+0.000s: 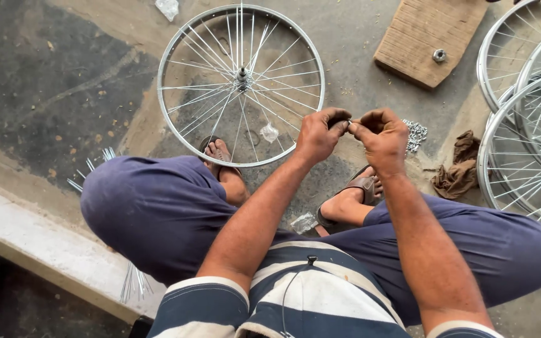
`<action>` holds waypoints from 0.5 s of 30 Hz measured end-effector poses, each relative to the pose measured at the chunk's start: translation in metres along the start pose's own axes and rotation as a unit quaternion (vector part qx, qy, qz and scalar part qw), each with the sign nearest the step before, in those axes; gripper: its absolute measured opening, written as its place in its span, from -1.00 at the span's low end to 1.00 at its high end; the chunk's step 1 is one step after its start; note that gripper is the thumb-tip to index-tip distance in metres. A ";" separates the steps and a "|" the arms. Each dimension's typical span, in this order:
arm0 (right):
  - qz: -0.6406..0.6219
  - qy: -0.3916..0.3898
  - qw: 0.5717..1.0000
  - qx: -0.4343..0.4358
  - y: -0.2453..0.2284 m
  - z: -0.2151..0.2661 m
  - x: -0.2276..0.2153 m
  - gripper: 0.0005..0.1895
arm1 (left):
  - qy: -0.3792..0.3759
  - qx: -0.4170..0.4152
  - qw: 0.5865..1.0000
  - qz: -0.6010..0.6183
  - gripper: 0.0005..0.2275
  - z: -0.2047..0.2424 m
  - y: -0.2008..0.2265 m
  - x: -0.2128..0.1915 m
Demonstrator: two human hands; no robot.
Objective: The person sits on the floor and assembles a bicycle wheel by inserting spokes into the hub and attaching them to the rim. They repeatedly pick up small metal nuts and tighten them onto the spoke ends to secure the wheel structure.
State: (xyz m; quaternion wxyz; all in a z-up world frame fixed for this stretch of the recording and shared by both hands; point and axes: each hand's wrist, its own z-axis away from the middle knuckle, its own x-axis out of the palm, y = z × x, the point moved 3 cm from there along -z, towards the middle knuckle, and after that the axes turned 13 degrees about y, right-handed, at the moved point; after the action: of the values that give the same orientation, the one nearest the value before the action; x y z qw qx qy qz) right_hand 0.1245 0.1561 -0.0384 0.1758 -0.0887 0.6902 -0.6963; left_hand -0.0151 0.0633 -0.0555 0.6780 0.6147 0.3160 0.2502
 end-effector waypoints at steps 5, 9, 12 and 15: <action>0.091 0.011 0.994 -0.054 0.001 -0.004 0.007 -0.84 | 0.002 0.060 0.998 -0.019 -0.81 -0.005 0.004 -0.003; 0.084 0.017 0.995 -0.042 0.006 0.002 0.017 -0.86 | 0.010 0.137 0.988 -0.067 -0.83 -0.002 0.010 -0.012; 0.025 -0.014 0.999 -0.033 0.013 0.003 0.023 -0.86 | -0.003 0.123 0.991 -0.053 -0.82 -0.002 0.012 -0.016; -0.012 -0.038 0.999 -0.027 0.021 0.001 0.024 -0.84 | -0.009 0.024 1.000 -0.002 -0.79 -0.006 0.006 -0.020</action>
State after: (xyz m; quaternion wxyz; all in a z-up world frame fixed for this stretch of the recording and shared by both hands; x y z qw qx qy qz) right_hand 0.1058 0.1465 -0.0623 0.1911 -0.1276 0.7005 -0.6756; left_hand -0.0333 0.0535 -0.0473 0.6663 0.6322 0.3172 0.2361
